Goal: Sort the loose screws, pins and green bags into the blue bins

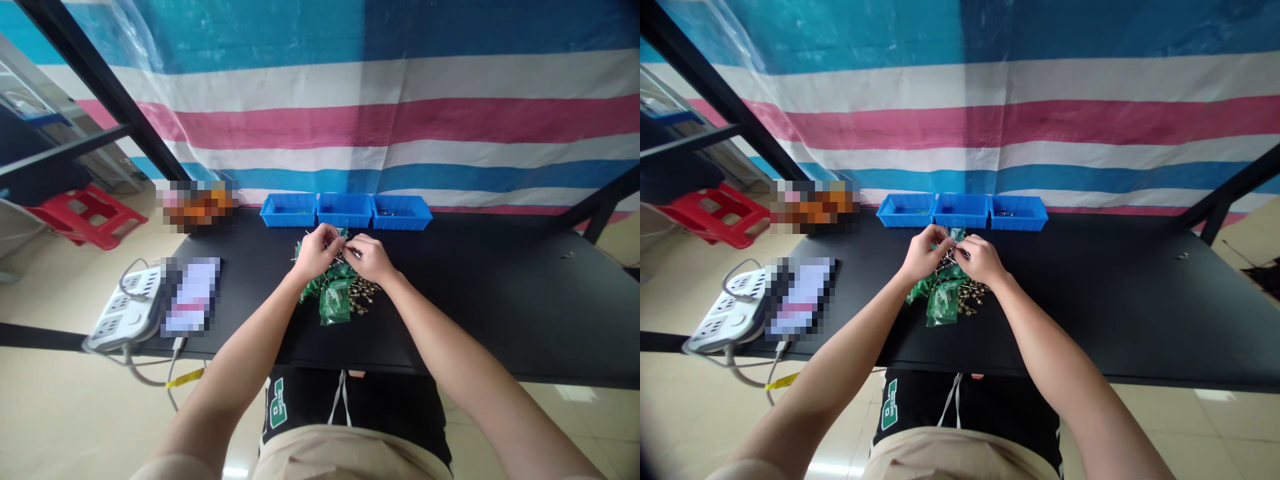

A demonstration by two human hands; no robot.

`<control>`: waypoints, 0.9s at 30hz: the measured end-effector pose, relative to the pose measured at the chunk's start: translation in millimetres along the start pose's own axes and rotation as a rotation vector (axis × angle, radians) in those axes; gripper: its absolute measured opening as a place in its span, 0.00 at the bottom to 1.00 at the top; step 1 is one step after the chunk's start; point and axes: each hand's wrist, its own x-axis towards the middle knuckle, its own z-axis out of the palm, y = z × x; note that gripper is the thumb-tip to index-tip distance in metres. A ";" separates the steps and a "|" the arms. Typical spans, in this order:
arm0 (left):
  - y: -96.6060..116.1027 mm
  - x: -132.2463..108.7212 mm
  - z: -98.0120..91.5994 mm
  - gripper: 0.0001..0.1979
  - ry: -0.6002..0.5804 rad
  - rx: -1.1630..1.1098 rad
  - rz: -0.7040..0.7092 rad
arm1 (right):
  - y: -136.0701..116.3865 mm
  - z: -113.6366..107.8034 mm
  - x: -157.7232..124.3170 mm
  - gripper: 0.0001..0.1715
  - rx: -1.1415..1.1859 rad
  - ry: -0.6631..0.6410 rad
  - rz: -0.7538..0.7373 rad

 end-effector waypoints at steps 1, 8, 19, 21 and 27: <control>0.4 0.1 -0.3 0.08 0.002 0.013 -0.002 | -0.5 -0.3 0.1 0.13 -0.001 -0.003 0.003; 2.1 -0.3 -0.2 0.10 0.010 0.044 -0.015 | -5.9 -2.0 0.8 0.14 0.031 0.016 0.027; -0.1 0.1 -0.1 0.13 0.042 0.119 -0.023 | -0.3 -4.6 3.9 0.15 0.247 0.219 0.336; -1.9 0.4 0.4 0.12 0.043 0.135 -0.009 | 4.2 -5.2 4.5 0.17 0.272 0.272 0.372; -9.0 2.2 0.5 0.09 -0.007 0.313 0.049 | 19.2 -4.1 8.7 0.21 0.419 0.430 0.483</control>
